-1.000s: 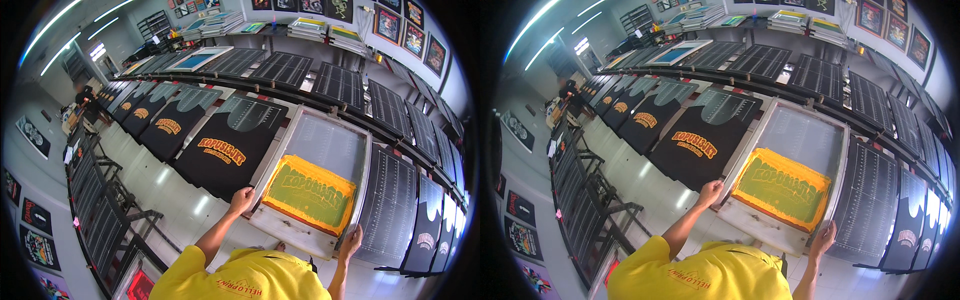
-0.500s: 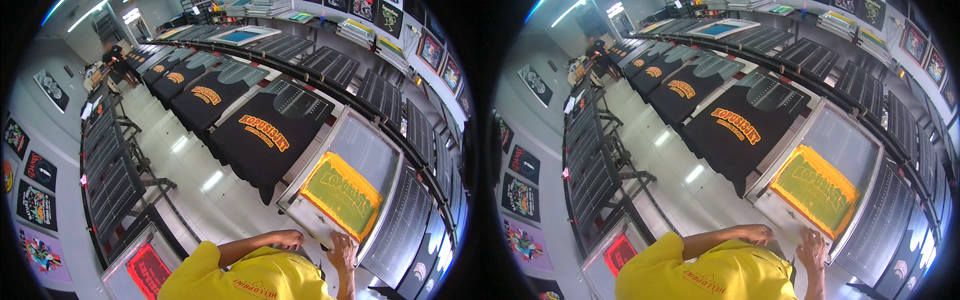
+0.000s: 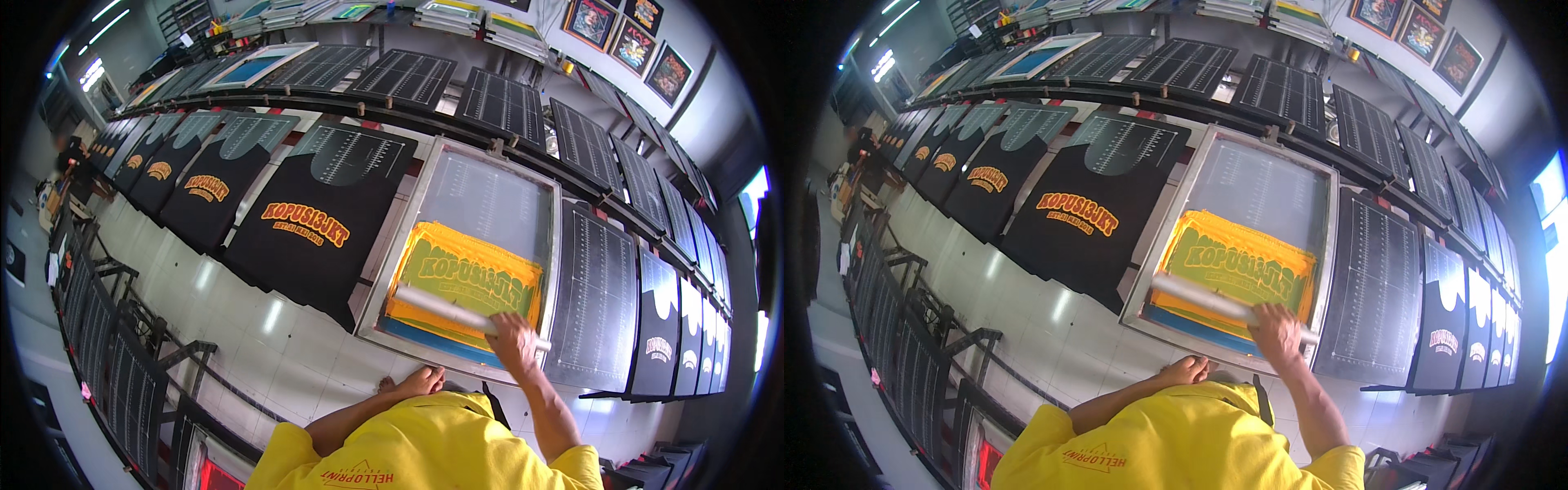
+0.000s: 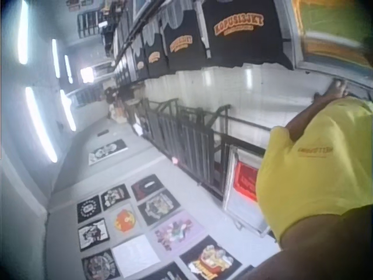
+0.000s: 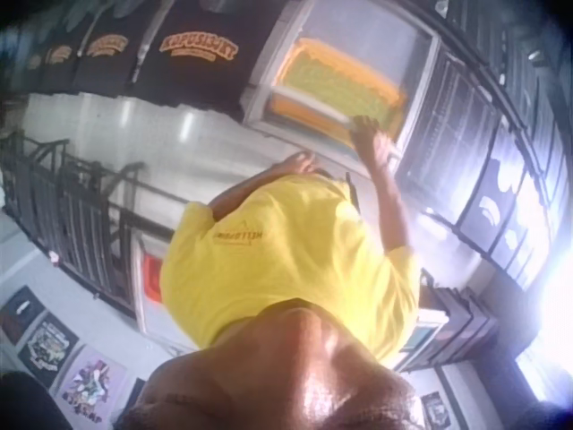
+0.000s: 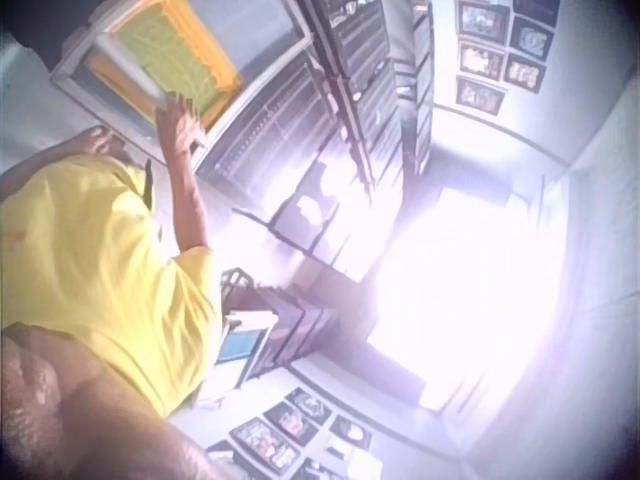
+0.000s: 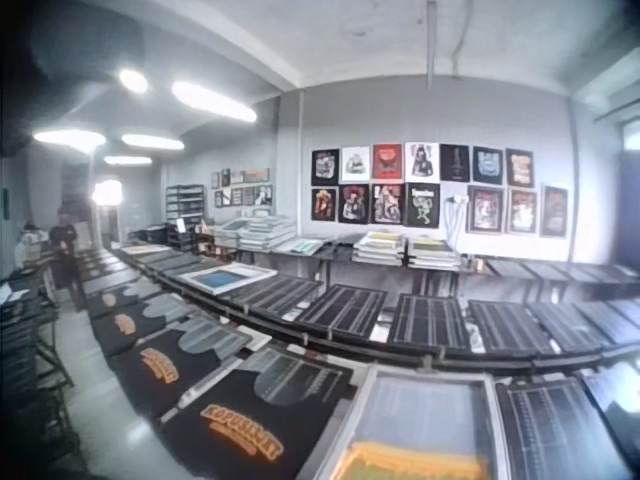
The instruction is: The person performs screen printing on a series of black t-shirts by using a squeegee to spread yellow ink across a mesh screen and then lifting the screen to reveal the design.
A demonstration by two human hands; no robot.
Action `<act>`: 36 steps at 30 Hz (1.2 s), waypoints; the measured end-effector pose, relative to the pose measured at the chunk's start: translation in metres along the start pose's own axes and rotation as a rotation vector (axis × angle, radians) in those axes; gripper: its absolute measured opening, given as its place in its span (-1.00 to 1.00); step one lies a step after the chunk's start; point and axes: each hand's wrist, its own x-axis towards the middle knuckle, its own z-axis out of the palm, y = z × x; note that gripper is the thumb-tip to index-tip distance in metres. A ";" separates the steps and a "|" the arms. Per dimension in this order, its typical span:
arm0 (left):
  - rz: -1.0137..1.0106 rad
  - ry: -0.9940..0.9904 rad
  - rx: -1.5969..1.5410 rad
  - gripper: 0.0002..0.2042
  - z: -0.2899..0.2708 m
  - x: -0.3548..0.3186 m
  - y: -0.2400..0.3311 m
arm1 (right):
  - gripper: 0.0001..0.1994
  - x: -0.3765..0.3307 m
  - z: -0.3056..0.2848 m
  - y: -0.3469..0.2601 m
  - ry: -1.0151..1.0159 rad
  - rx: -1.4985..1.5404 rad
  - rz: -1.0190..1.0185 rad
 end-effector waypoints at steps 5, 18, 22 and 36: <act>0.030 -0.013 0.174 -0.55 -0.003 -0.007 0.011 | -0.70 0.067 0.008 0.052 0.057 -0.038 0.025; 0.051 0.028 0.263 -0.54 -0.008 0.000 0.002 | -0.73 0.127 0.017 0.083 -0.054 -0.063 0.059; -0.017 0.075 0.223 -0.56 -0.016 0.012 -0.034 | -0.75 0.087 0.011 0.053 -0.152 -0.017 0.082; -0.064 -0.096 0.226 -0.59 -0.019 -0.018 0.039 | -0.76 -0.030 0.019 -0.012 0.020 -0.051 -0.073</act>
